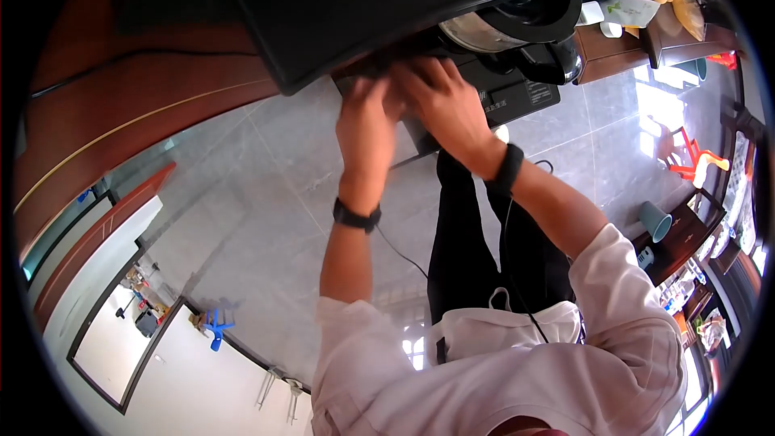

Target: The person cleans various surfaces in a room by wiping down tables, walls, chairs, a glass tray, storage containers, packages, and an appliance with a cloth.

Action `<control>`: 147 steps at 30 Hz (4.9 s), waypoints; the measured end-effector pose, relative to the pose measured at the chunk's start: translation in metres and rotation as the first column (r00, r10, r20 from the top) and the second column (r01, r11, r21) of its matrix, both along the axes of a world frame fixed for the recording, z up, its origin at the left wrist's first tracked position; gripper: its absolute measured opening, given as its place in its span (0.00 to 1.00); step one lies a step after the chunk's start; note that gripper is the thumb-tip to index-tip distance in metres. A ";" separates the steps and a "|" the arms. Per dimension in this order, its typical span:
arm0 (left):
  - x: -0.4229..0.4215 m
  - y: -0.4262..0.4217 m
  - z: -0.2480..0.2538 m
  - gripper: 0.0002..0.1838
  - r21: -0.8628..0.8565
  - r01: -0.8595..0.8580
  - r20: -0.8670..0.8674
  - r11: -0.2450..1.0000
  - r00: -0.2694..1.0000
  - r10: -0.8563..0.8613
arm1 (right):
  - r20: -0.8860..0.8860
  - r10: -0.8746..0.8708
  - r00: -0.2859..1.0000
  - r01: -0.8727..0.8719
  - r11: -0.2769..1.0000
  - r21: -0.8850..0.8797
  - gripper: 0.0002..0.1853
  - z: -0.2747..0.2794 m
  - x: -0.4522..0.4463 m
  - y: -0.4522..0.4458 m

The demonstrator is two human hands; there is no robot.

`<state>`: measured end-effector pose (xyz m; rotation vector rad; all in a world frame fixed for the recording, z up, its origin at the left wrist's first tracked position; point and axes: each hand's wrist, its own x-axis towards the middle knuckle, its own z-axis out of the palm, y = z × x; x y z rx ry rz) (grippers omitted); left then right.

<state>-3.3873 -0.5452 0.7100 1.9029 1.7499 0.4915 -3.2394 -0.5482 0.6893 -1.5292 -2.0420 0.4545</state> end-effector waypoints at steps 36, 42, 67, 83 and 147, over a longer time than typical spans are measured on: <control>0.152 -0.041 -0.036 0.16 0.150 -0.100 0.290 0.984 0.956 0.053 | -0.180 -0.584 0.792 0.553 0.810 -0.195 0.24 -0.013 0.123 -0.067; 0.143 -0.031 -0.029 0.10 0.191 -0.063 0.177 0.980 0.984 0.029 | -0.216 -0.581 0.785 0.536 0.811 -0.235 0.25 -0.020 0.117 -0.062; 0.106 -0.135 -0.027 0.16 -0.305 -0.295 0.210 0.906 0.907 0.366 | -0.154 -0.057 0.987 -0.013 0.908 -0.419 0.23 0.013 0.107 -0.099; 0.073 -0.065 0.226 0.24 0.263 -0.357 0.291 0.896 0.915 0.279 | -0.364 0.253 0.896 -0.272 0.962 -0.001 0.36 0.249 0.077 -0.004; 0.167 0.151 0.251 0.22 0.518 -0.091 0.113 0.851 0.993 0.037 | -0.111 0.021 0.994 0.014 0.953 0.303 0.33 0.277 0.162 0.164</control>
